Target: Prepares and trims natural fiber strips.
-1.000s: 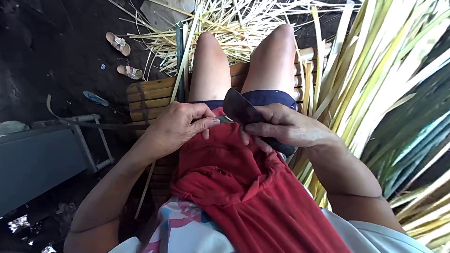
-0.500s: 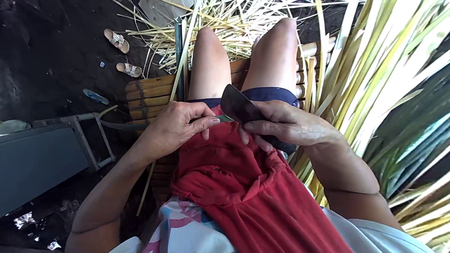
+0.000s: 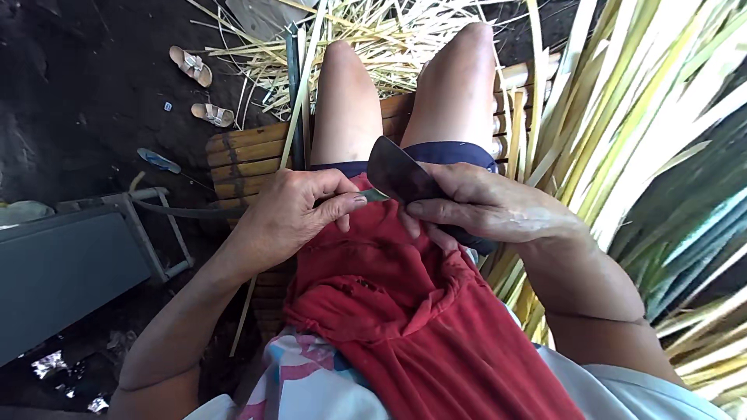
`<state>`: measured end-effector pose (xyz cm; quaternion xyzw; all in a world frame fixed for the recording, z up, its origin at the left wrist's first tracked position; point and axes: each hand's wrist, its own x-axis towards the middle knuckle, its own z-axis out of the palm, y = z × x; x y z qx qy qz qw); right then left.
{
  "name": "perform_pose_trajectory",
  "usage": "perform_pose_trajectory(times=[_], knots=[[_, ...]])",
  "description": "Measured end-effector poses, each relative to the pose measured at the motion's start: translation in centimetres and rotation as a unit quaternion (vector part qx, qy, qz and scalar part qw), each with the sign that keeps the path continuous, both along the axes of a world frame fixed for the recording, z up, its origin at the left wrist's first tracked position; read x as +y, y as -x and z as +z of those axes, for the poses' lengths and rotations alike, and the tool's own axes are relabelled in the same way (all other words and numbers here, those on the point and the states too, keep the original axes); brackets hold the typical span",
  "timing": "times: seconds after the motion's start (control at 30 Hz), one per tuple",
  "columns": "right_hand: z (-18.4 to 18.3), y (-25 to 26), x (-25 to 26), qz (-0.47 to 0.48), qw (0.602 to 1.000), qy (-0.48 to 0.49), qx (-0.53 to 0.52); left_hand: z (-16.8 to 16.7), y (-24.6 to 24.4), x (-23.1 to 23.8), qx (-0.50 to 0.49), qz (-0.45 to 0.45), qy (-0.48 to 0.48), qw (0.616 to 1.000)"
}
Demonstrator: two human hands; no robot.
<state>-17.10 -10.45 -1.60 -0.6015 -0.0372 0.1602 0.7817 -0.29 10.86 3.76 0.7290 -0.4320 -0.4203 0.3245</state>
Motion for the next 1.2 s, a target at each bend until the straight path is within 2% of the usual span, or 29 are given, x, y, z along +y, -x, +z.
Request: perform_pose_trajectory(times=[0.4,0.57,0.7,0.77,0.83,0.9,0.93,0.97,1.03,1.1,1.13,1.2], knots=[[1.5,-0.3,0.1,0.002,1.000,0.015,0.013,0.5,0.2,-0.2,0.024,0.012,0.024,0.999],[1.8,-0.7,0.3,0.007,1.000,-0.014,0.023,0.6,0.2,0.0,0.049,0.025,0.053,0.997],[1.4,-0.8,1.7,-0.019,0.996,-0.073,0.041,0.2,0.6,0.0,0.083,0.040,0.079,0.993],[1.4,-0.8,2.6,-0.042,0.996,-0.068,0.039,0.1,0.6,-0.1,0.088,0.045,0.077,0.992],[1.7,-0.8,4.1,-0.095,0.995,0.023,0.003,0.1,0.9,-0.2,0.080,0.052,0.075,0.993],[1.3,-1.1,5.7,-0.171,0.959,0.204,-0.093,0.2,0.9,-0.4,0.050,0.057,0.086,0.993],[1.0,-1.2,6.1,-0.196,0.938,0.256,-0.128,0.2,1.0,-0.3,0.030,0.056,0.092,0.994],[0.6,-1.3,6.3,-0.209,0.929,0.267,-0.147,0.3,1.3,-0.1,0.010,0.060,0.097,0.993],[-0.1,-1.6,5.8,-0.196,0.947,0.214,-0.137,0.3,2.2,0.4,-0.003,0.085,0.094,0.992],[-0.3,-1.7,4.0,-0.155,0.971,0.147,-0.103,0.6,2.9,0.4,0.052,0.105,0.070,0.991],[-0.2,-1.5,3.0,-0.152,0.975,0.135,-0.091,0.9,2.8,0.2,0.103,0.088,0.056,0.989],[-0.1,-0.7,1.0,-0.180,0.978,0.063,-0.080,1.9,1.7,-0.7,0.213,-0.001,0.024,0.977]])
